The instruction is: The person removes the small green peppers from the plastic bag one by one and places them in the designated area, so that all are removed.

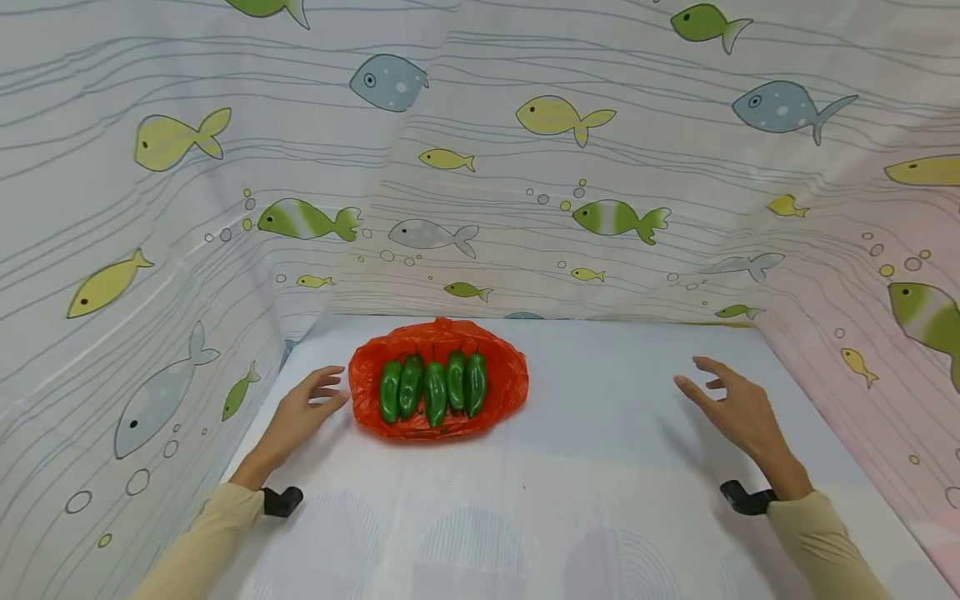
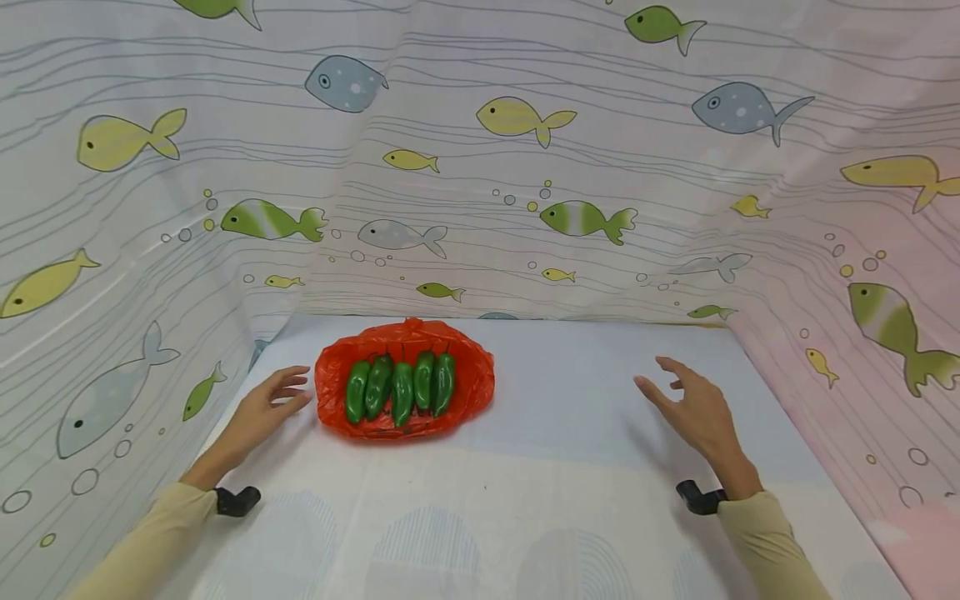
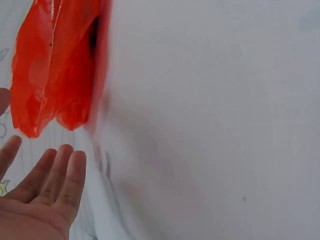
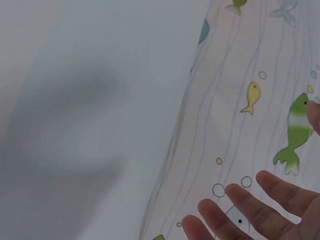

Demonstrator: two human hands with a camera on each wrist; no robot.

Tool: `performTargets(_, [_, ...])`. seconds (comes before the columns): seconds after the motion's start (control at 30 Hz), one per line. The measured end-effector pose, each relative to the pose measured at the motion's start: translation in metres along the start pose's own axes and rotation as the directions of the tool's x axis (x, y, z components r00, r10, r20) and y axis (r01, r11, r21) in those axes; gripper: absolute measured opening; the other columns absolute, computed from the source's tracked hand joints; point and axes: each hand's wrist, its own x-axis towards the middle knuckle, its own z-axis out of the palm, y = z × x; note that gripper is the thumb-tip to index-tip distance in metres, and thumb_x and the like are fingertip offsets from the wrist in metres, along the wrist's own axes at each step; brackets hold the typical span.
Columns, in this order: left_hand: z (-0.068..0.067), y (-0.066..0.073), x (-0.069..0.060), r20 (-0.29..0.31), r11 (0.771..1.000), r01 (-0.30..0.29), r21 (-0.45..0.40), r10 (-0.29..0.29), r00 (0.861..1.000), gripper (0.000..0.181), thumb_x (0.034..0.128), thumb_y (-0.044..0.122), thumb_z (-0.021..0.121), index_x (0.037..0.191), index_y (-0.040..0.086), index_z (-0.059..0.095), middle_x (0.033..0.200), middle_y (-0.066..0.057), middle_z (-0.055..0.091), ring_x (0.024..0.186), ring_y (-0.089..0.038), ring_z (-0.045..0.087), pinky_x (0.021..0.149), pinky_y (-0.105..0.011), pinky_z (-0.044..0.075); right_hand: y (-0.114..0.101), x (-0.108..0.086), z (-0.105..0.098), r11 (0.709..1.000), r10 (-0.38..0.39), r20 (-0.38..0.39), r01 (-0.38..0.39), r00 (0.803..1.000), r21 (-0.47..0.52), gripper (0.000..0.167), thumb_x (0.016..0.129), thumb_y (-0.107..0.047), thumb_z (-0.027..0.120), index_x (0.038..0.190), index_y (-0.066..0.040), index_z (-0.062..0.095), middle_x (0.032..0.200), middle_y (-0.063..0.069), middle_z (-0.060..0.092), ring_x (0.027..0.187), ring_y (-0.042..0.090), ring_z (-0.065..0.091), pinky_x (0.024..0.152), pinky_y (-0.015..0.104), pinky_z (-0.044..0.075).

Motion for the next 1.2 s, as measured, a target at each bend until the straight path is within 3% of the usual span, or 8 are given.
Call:
performTargets(0.1, [0.004,-0.001,0.003,0.033,0.995,0.024,-0.096,-0.021,0.999,0.061,0.103,0.031,0.065,0.155,0.01,0.04,0.144,-0.025,0.052,0.129,-0.042,0.054,0.099,-0.052,0.052,-0.003,0.0,0.003,1.0,0.001,0.015,-0.001,1.0,0.025,0.076,0.099,-0.058,0.061,0.152,-0.006,0.047,0.146,0.025,0.053,0.119,0.048,0.058,0.078,0.062,0.053])
performTargets(0.23, [0.01,-0.006,0.009,0.06,0.972,0.043,-0.23,-0.029,0.998,0.066,0.102,0.032,0.067,0.157,0.011,0.037,0.148,-0.026,0.049,0.129,-0.043,0.053,0.091,-0.036,0.057,-0.005,0.001,0.006,0.999,-0.009,0.026,0.007,1.0,0.05,0.075,0.099,-0.058,0.06,0.152,-0.006,0.047,0.145,0.026,0.054,0.119,0.048,0.058,0.08,0.062,0.053])
performTargets(0.37, [0.014,-0.011,0.013,0.072,0.95,0.059,-0.307,-0.039,0.997,0.069,0.1006,0.033,0.069,0.158,0.013,0.036,0.149,-0.026,0.047,0.132,-0.042,0.05,0.088,-0.025,0.056,-0.007,0.002,0.008,0.998,-0.01,0.037,0.008,0.999,0.06,0.075,0.1,-0.057,0.059,0.152,-0.005,0.046,0.145,0.027,0.054,0.119,0.048,0.058,0.081,0.063,0.053])
performTargets(0.57, [0.019,-0.016,0.018,0.083,0.938,0.111,-0.33,-0.089,0.993,0.071,0.0994,0.035,0.07,0.159,0.018,0.035,0.151,-0.024,0.044,0.135,-0.042,0.047,0.09,-0.023,0.053,-0.009,0.003,0.011,0.999,-0.005,0.063,0.002,0.998,0.05,0.077,0.1,-0.059,0.057,0.153,-0.005,0.044,0.145,0.027,0.054,0.12,0.048,0.057,0.082,0.065,0.051])
performTargets(0.77, [0.022,-0.014,0.021,0.103,0.934,0.123,-0.336,-0.094,0.99,0.071,0.0985,0.035,0.072,0.159,0.019,0.037,0.152,-0.023,0.044,0.137,-0.041,0.045,0.107,-0.041,0.046,-0.01,0.004,0.015,0.998,-0.005,0.076,0.0,0.997,0.068,0.075,0.101,-0.057,0.058,0.153,-0.006,0.045,0.144,0.026,0.055,0.12,0.047,0.057,0.084,0.064,0.051])
performTargets(0.9, [0.025,-0.01,0.022,0.107,0.934,0.112,-0.339,-0.081,0.991,0.072,0.0979,0.03,0.073,0.159,0.018,0.037,0.151,-0.024,0.046,0.136,-0.041,0.047,0.11,-0.047,0.042,-0.012,0.004,0.018,0.997,-0.008,0.085,0.001,0.996,0.082,0.073,0.101,-0.056,0.058,0.153,-0.007,0.045,0.143,0.024,0.056,0.12,0.045,0.058,0.085,0.064,0.05])
performTargets(1.03, [0.027,-0.011,0.024,0.11,0.937,0.112,-0.331,-0.079,0.991,0.07,0.0971,0.028,0.074,0.157,0.016,0.04,0.152,-0.024,0.045,0.136,-0.041,0.046,0.108,-0.041,0.042,-0.015,0.006,0.021,0.996,-0.011,0.099,0.001,0.995,0.095,0.074,0.101,-0.058,0.057,0.154,-0.008,0.045,0.144,0.023,0.057,0.121,0.044,0.058,0.086,0.063,0.05])
performTargets(1.2, [0.029,-0.015,0.027,0.117,0.943,0.111,-0.315,-0.078,0.99,0.068,0.0953,0.025,0.077,0.154,0.013,0.044,0.15,-0.024,0.047,0.13,-0.04,0.049,0.096,-0.024,0.047,-0.018,0.008,0.025,0.994,-0.018,0.12,0.004,0.993,0.112,0.074,0.1,-0.059,0.056,0.154,-0.009,0.045,0.143,0.022,0.057,0.121,0.044,0.058,0.087,0.063,0.05])
